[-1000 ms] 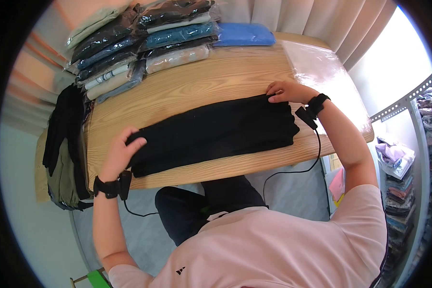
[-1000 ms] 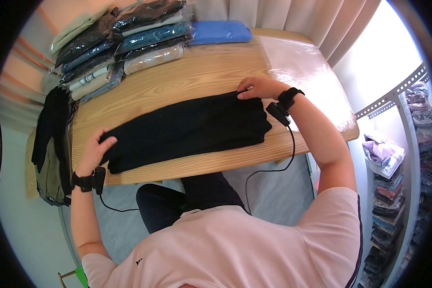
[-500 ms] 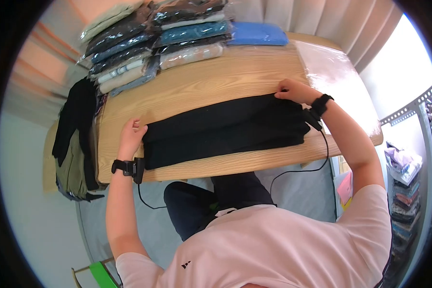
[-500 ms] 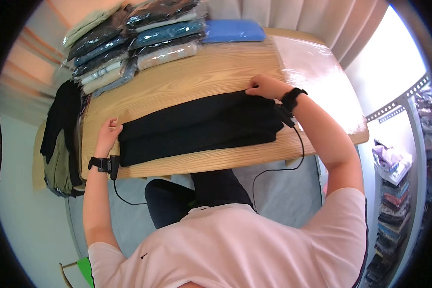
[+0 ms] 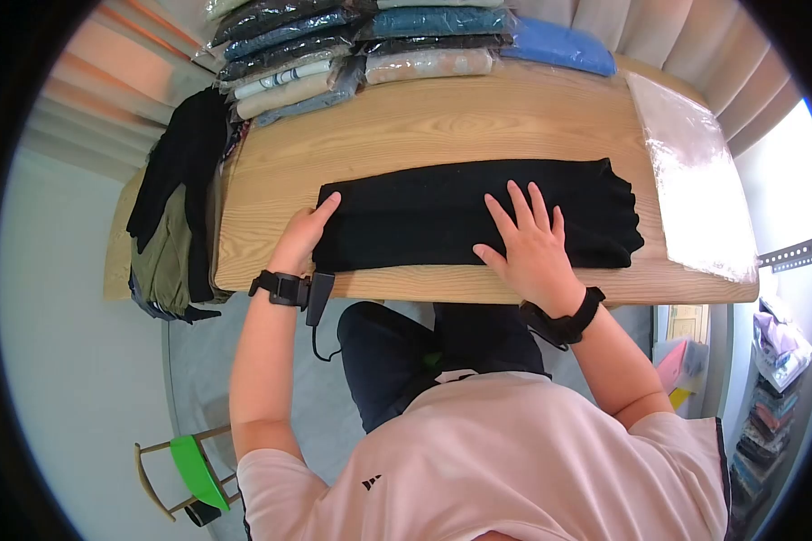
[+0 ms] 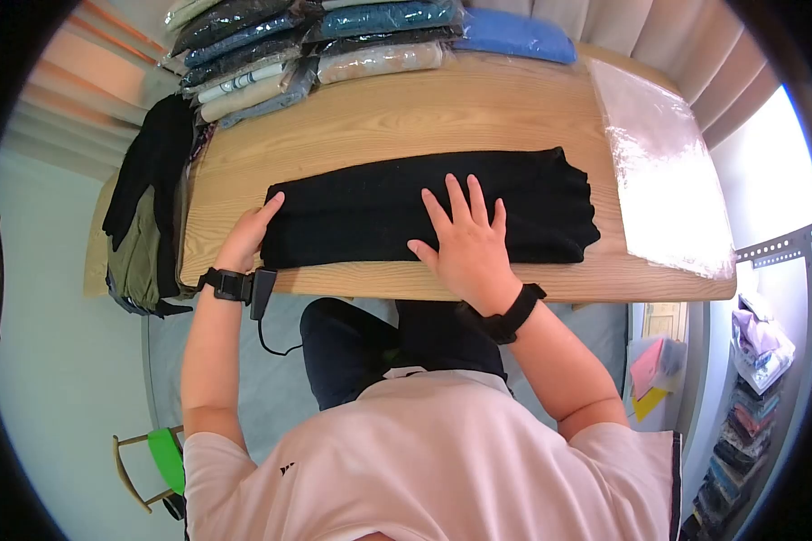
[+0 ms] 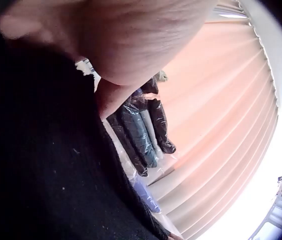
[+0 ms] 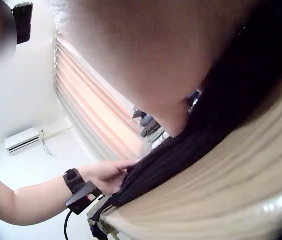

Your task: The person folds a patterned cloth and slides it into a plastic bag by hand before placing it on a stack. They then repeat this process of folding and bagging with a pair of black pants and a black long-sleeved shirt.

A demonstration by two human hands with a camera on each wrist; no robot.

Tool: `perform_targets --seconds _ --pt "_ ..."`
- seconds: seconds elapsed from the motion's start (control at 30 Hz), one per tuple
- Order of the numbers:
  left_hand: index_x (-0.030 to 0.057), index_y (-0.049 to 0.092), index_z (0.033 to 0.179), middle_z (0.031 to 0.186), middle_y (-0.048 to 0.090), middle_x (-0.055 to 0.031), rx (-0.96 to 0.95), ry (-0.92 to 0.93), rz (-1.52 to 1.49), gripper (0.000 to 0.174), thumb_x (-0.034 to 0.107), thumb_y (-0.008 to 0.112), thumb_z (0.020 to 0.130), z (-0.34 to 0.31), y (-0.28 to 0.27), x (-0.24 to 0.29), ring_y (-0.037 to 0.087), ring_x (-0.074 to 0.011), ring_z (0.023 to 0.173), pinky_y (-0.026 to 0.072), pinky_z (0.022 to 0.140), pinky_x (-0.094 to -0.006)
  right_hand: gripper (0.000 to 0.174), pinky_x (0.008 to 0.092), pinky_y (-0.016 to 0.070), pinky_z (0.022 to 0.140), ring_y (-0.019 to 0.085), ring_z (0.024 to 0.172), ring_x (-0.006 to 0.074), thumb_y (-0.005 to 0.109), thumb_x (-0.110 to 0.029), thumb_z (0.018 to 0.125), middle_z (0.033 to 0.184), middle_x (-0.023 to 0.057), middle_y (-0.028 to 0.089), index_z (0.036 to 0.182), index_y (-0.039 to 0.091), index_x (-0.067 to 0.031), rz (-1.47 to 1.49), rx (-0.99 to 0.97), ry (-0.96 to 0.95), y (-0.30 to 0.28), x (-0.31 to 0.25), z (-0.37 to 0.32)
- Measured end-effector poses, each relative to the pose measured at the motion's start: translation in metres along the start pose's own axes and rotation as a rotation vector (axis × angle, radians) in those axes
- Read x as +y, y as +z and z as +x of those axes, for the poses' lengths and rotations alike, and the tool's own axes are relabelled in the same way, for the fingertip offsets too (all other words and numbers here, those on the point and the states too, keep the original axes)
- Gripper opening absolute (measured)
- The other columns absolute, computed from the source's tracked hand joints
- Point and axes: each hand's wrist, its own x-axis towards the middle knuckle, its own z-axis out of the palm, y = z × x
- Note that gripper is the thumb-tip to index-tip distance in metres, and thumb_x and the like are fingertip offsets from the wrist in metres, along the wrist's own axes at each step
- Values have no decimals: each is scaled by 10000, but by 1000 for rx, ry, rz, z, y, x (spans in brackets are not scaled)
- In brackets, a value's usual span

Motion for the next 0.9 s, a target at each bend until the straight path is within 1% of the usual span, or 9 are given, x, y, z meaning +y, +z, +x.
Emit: perform_targets --seconds 0.17,0.2,0.23,0.3,0.4,0.5,0.67,0.8,0.9 --pt "-83 544 1032 906 585 -108 27 208 -173 576 463 626 867 -16 11 -16 538 -171 797 459 720 -299 602 583 273 1036 270 1364 341 576 -472 851 1444 142 358 1357 466 -166 -20 51 -40 4 3 -8" --pt "-75 511 1149 1035 603 -120 -70 178 -359 548 400 613 894 -28 11 -18 572 -191 894 468 799 -299 594 576 273 1038 271 1365 333 575 -474 850 1446 134 360 1351 475 -171 -22 63 -65 5 3 -10" --pt "-75 511 1149 1035 603 -120 -84 182 -355 548 400 613 894 -37 10 -23 572 -191 894 468 799 -299 594 576 273 1038 271 1365 333 575 -474 850 1446 134 360 1351 475 -171 -28 64 -51 3 2 -12" --pt "-63 470 1241 1169 583 -123 -21 202 -504 536 343 599 914 -51 2 -35 574 -195 1017 452 895 -301 591 563 263 1050 275 1365 323 582 -469 845 1450 125 358 1347 481 -174 15 45 -109 -1 -6 -16" --pt "-58 463 1265 1222 561 -119 88 193 -653 517 304 597 921 -77 -8 -41 541 -190 1103 426 946 -298 586 551 236 1069 270 1369 322 606 -447 834 1457 124 349 1341 490 -177 90 38 -118 0 -22 -21" --pt "-54 453 1280 1254 542 -120 44 214 -751 512 280 599 920 -96 -30 -38 522 -191 1147 423 962 -307 590 546 219 1080 267 1371 322 626 -433 821 1457 123 346 1334 497 -173 145 37 -149 4 -37 -21" --pt "-72 398 1332 1283 509 -111 69 366 -523 567 271 596 926 -110 -41 -30 461 -157 1172 296 1044 -283 533 540 219 1082 282 1366 304 576 -383 873 1434 122 380 1329 493 -118 61 54 -172 -3 -63 -8" --pt "-85 363 1348 1303 490 -119 44 294 -583 578 245 591 931 -102 -45 -48 461 -161 1174 308 1040 -282 522 527 204 1098 301 1357 293 510 -380 915 1428 111 396 1363 452 -118 166 27 -255 23 -75 -9" --pt "-79 349 1364 1310 486 -121 114 345 -576 571 221 581 937 -127 -38 -16 458 -162 1190 328 1034 -282 533 517 197 1105 305 1354 291 511 -385 915 1431 109 395 1373 441 -122 164 28 -257 21 -79 -11"
